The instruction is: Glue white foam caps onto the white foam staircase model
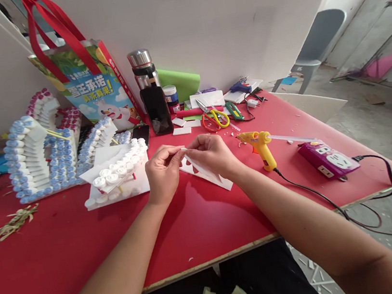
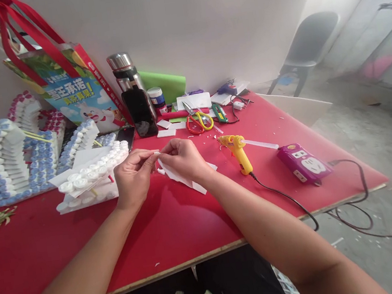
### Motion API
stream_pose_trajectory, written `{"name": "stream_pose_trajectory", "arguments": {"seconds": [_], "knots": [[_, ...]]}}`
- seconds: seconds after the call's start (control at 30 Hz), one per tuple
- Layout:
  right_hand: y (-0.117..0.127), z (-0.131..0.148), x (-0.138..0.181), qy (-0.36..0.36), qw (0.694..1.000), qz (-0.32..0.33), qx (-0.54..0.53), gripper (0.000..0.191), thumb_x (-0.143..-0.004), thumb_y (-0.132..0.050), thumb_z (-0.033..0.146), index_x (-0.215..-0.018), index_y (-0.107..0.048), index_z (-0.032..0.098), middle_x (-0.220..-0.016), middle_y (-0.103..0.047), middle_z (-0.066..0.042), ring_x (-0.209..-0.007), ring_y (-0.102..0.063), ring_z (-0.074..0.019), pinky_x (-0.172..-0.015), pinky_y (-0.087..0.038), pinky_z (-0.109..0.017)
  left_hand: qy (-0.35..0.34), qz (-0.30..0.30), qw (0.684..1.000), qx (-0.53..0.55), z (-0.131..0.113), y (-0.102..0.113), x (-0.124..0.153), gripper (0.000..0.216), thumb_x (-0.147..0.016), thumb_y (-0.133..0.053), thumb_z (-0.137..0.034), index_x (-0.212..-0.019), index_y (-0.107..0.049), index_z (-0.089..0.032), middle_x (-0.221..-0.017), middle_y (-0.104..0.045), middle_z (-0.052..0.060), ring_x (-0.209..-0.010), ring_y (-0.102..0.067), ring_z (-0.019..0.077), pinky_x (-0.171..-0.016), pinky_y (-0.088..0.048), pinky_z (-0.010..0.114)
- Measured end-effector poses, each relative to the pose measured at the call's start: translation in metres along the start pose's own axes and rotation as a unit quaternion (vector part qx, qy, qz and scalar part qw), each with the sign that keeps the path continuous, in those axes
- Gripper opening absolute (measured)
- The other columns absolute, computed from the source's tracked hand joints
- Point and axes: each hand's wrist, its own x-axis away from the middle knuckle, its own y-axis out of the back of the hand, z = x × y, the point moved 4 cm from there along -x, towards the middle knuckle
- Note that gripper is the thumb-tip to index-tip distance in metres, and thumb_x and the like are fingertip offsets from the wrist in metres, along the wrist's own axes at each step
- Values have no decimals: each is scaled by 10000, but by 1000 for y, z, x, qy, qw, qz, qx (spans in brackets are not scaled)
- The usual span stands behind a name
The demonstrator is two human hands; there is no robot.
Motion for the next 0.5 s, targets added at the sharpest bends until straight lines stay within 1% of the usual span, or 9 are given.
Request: {"name": "stream_pose_trajectory", "arguments": {"seconds": [0.1,0.2,0.33,0.37,0.43,0.5], "knots": [[-2,0,0,7,999,15,-36,212,-778,-712,345,-741,-586,179,-682,-695,-26,-558,-647,-146,-499,-491,-244,-36,-12,998,-58,-7,2,3,175,-908,-662,-343,-911,-764,-200,-864,-663,35,-673,-578,130,-677,-489,267],[-2,-1,0,-1,998,17,-58,227,-780,-722,358,-750,-587,178,-674,-695,-23,-545,-661,-158,-501,-521,-263,-68,-19,991,-110,-11,1,7,190,-927,-640,-347,-955,-773,-214,-887,-680,51,-771,-624,165,-758,-511,285],[1,-4,-1,-11,996,10,-85,198,-784,-725,317,-754,-591,175,-642,-678,-9,-541,-687,-178,-498,-547,-278,-102,5,987,-126,-15,-3,11,212,-955,-598,-308,-1045,-769,-222,-962,-689,71,-888,-643,184,-844,-514,302],[2,-5,-2,-6,996,11,-91,192,-788,-725,310,-757,-592,175,-641,-675,-6,-547,-693,-183,-497,-551,-281,-103,14,988,-117,-14,-4,11,212,-956,-597,-295,-1056,-768,-219,-972,-686,72,-892,-644,181,-846,-514,301],[5,-4,-3,12,996,28,-89,190,-799,-726,309,-768,-598,172,-665,-683,-11,-569,-703,-191,-511,-569,-295,-83,30,993,-75,-11,-4,8,190,-942,-621,-288,-1026,-771,-207,-951,-679,63,-829,-645,164,-791,-526,291],[7,-1,-3,25,995,60,-69,198,-807,-731,317,-779,-606,166,-705,-701,-27,-593,-707,-190,-537,-583,-306,-28,48,998,-1,-4,-2,4,151,-905,-675,-304,-946,-774,-197,-890,-671,44,-720,-634,142,-694,-530,280]]}}
